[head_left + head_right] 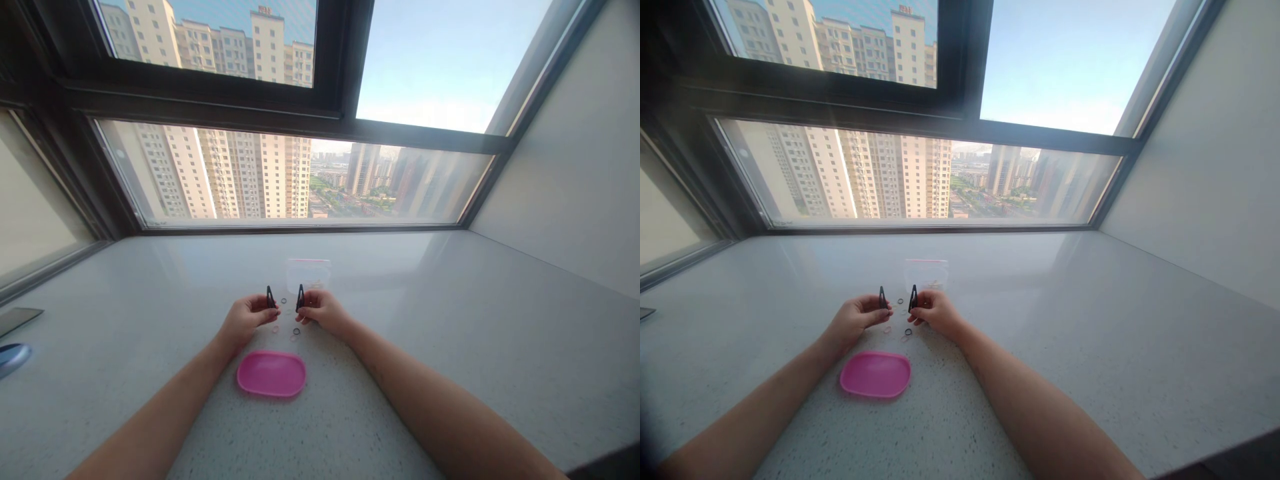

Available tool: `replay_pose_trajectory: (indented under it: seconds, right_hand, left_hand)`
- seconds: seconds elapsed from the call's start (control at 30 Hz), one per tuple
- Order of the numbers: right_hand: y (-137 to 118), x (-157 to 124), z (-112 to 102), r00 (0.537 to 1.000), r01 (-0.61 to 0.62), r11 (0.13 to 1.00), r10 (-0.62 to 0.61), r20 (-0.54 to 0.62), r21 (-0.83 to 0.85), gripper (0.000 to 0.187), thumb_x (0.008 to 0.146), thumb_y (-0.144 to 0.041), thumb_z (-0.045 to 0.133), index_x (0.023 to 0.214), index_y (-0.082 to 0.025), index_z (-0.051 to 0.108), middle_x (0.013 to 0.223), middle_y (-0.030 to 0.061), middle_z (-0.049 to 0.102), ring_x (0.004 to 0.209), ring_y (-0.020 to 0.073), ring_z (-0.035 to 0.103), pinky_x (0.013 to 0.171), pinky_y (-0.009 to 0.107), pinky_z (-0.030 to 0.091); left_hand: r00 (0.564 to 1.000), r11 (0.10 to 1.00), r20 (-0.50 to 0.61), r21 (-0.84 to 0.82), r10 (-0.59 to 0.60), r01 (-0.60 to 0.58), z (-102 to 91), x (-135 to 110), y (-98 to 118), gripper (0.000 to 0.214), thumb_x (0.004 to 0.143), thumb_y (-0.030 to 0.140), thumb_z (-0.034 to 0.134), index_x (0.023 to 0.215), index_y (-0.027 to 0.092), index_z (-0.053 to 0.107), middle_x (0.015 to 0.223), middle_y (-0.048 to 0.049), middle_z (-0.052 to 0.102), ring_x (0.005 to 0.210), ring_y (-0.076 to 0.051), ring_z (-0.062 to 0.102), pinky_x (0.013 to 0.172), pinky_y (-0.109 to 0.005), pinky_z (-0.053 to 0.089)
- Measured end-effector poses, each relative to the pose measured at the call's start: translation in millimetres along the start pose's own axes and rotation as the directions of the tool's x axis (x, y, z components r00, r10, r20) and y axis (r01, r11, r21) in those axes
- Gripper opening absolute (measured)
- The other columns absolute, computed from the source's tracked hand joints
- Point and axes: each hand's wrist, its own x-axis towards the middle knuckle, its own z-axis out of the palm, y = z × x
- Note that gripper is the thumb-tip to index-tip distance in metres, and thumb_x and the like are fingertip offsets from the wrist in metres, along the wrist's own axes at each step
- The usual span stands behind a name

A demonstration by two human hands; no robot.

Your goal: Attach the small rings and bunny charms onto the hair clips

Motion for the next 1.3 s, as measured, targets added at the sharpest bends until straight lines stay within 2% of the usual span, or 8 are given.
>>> replay_pose_trajectory:
  seconds: [0.17,0.33,0.6,1.3]
  right_hand:
    - [-1.2,-0.2,0.9,0.999,-0.014,0.999,0.016,0.037,-0.052,0.024,0.065,-0.031,0.065,0.076,-0.013,0.052,0.061,-0.0011,0.057,0.046,0.0107,0.056,0.039,0.019,0.039]
    - [-1.2,-0.8,1.3,0.998,-0.022,0.996,0.027,0.058,-0.084,0.02,0.069,-0.03,0.061,0.074,-0.013,0.053,0.058,-0.0015,0.056,0.04,0.0074,0.05,0.035,0.017,0.033]
    - [-3.4,-3.5,3.5,0.998,-0.032,0.981,0.042,0.052,-0.193,0.022,0.071,-0.032,0.058,0.074,-0.011,0.06,0.055,-0.0013,0.054,0.04,0.0064,0.047,0.037,0.017,0.031]
    - [-6.1,-5.0,4.1,0.997,-0.043,0.969,0.058,0.057,-0.243,0.023,0.072,-0.035,0.058,0.074,-0.012,0.06,0.056,-0.0017,0.052,0.042,0.0064,0.046,0.037,0.017,0.029]
  left_hand:
    - [0.998,0.999,0.06,0.039,-0.022,0.02,1.3,-1.7,1.7,0.024,0.064,0.03,0.068,0.078,0.011,0.063,0.076,-0.0068,0.067,0.071,-0.019,0.063,0.07,-0.031,0.051]
    - [0.993,0.998,0.119,0.064,-0.025,0.017,0.9,-2.2,1.5,0.025,0.069,0.034,0.063,0.081,0.012,0.059,0.072,-0.0062,0.066,0.058,-0.016,0.062,0.057,-0.028,0.05]
    - [0.986,0.993,0.163,0.116,-0.022,0.003,0.2,-2.9,1.1,0.025,0.071,0.034,0.061,0.081,0.011,0.062,0.07,-0.0064,0.064,0.059,-0.015,0.06,0.057,-0.026,0.048]
    - [0.986,0.994,0.16,0.11,-0.035,0.018,1.8,-2.3,1.9,0.028,0.067,0.037,0.064,0.078,0.012,0.064,0.068,-0.0049,0.064,0.057,-0.014,0.059,0.056,-0.026,0.046]
